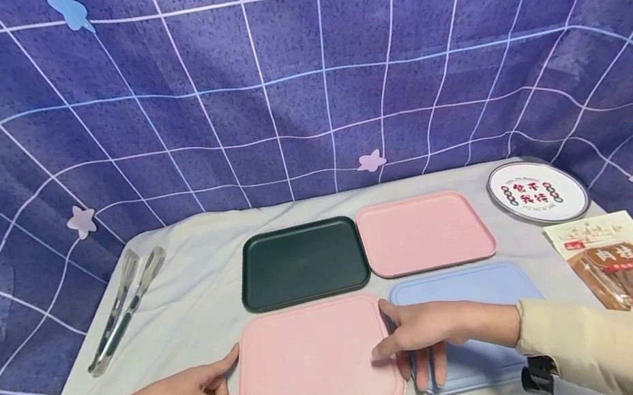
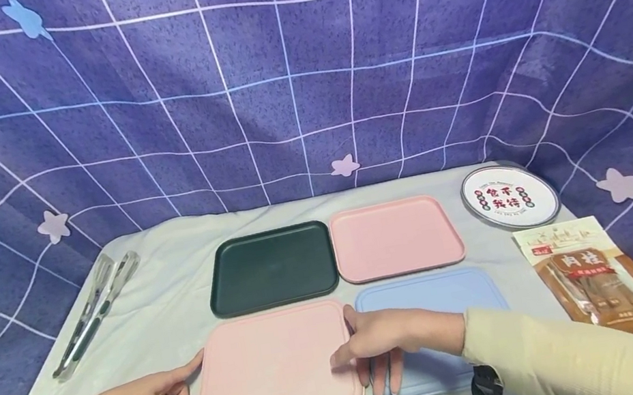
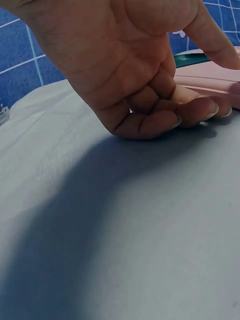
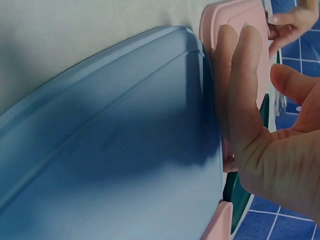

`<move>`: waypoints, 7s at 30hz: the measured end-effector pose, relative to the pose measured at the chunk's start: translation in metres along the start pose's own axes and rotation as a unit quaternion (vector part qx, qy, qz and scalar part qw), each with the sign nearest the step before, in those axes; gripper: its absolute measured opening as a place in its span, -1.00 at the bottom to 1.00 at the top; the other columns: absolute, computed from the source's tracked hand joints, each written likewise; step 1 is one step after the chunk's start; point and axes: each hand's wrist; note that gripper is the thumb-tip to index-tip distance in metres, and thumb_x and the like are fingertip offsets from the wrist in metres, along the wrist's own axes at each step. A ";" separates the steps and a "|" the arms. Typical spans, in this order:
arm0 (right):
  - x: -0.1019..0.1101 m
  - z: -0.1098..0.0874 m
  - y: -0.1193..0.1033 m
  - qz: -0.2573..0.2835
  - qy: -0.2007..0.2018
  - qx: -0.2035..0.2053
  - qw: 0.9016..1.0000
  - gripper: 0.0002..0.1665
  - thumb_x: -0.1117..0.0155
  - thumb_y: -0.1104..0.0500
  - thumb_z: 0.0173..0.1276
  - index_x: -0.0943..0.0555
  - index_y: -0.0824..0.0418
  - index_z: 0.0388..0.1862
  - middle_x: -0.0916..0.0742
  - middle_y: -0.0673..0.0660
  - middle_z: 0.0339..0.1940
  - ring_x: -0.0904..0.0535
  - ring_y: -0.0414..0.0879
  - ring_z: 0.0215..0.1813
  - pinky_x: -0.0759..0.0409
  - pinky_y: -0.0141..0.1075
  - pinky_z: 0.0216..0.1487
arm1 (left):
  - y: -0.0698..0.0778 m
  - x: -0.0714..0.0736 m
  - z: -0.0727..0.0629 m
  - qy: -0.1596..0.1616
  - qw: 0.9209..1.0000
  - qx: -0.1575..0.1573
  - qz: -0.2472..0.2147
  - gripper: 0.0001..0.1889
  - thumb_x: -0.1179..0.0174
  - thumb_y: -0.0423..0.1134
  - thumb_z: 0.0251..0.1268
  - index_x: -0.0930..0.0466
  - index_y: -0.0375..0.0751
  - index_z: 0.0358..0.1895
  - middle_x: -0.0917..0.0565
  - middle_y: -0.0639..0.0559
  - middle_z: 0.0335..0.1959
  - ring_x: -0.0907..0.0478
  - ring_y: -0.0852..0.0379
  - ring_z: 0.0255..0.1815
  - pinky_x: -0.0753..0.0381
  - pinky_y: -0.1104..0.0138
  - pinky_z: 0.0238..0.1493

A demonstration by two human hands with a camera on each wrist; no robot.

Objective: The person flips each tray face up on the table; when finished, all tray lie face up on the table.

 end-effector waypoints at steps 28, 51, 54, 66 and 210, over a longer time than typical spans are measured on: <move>-0.001 0.008 -0.003 -0.039 0.017 -0.001 0.999 0.26 -0.45 0.04 0.28 0.23 0.41 0.57 -0.77 0.32 -0.47 -0.62 -0.12 -0.72 -0.56 -0.27 -0.74 | -0.009 0.001 -0.001 -0.024 0.995 -0.022 -0.096 -0.03 -0.13 -0.26 0.49 0.50 -0.34 0.59 -0.53 0.13 -0.41 -0.46 0.34 -0.45 -0.44 0.43 -0.38; -0.023 0.015 0.006 0.044 0.045 0.051 0.997 0.35 -0.33 0.31 0.26 0.52 0.41 0.57 -0.73 0.25 -0.56 -0.60 -0.16 -0.73 -0.55 -0.32 -0.74 | 0.030 0.012 -0.019 0.075 0.997 -0.033 -0.012 0.01 -0.24 -0.21 0.41 0.37 -0.25 0.63 -0.62 0.11 -0.46 -0.54 0.29 -0.51 -0.56 0.31 -0.43; -0.024 0.015 0.007 0.055 0.044 0.051 0.996 0.35 -0.33 0.32 0.27 0.53 0.38 0.57 -0.73 0.25 -0.56 -0.61 -0.16 -0.72 -0.55 -0.32 -0.73 | 0.034 0.013 -0.020 0.070 0.997 -0.035 -0.013 0.02 -0.24 -0.21 0.42 0.40 -0.25 0.63 -0.62 0.09 -0.48 -0.54 0.30 -0.53 -0.53 0.30 -0.46; -0.025 0.017 0.007 0.059 0.049 0.054 0.996 0.32 -0.32 0.32 0.28 0.48 0.35 0.60 -0.74 0.22 -0.53 -0.64 -0.15 -0.66 -0.56 -0.32 -0.70 | 0.056 0.023 -0.023 0.062 0.997 -0.033 0.005 0.01 -0.26 -0.20 0.40 0.35 -0.21 0.64 -0.63 0.04 -0.49 -0.56 0.22 -0.53 -0.57 0.32 -0.44; 0.045 -0.048 0.036 0.133 0.101 0.203 0.965 0.01 -0.28 0.16 0.43 0.07 -0.01 0.68 -0.68 0.05 -0.29 -0.68 -0.12 -0.32 -0.69 -0.22 -0.46 | 0.033 -0.025 0.020 0.073 0.957 -0.189 -0.209 -0.16 0.05 -0.43 0.56 0.42 -0.05 0.65 -0.60 0.14 -0.33 -0.57 0.29 -0.31 -0.58 0.35 -0.15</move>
Point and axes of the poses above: each hand's wrist, its own z-axis towards the middle knuckle, its own x-axis out of the back of the hand, y = z × x
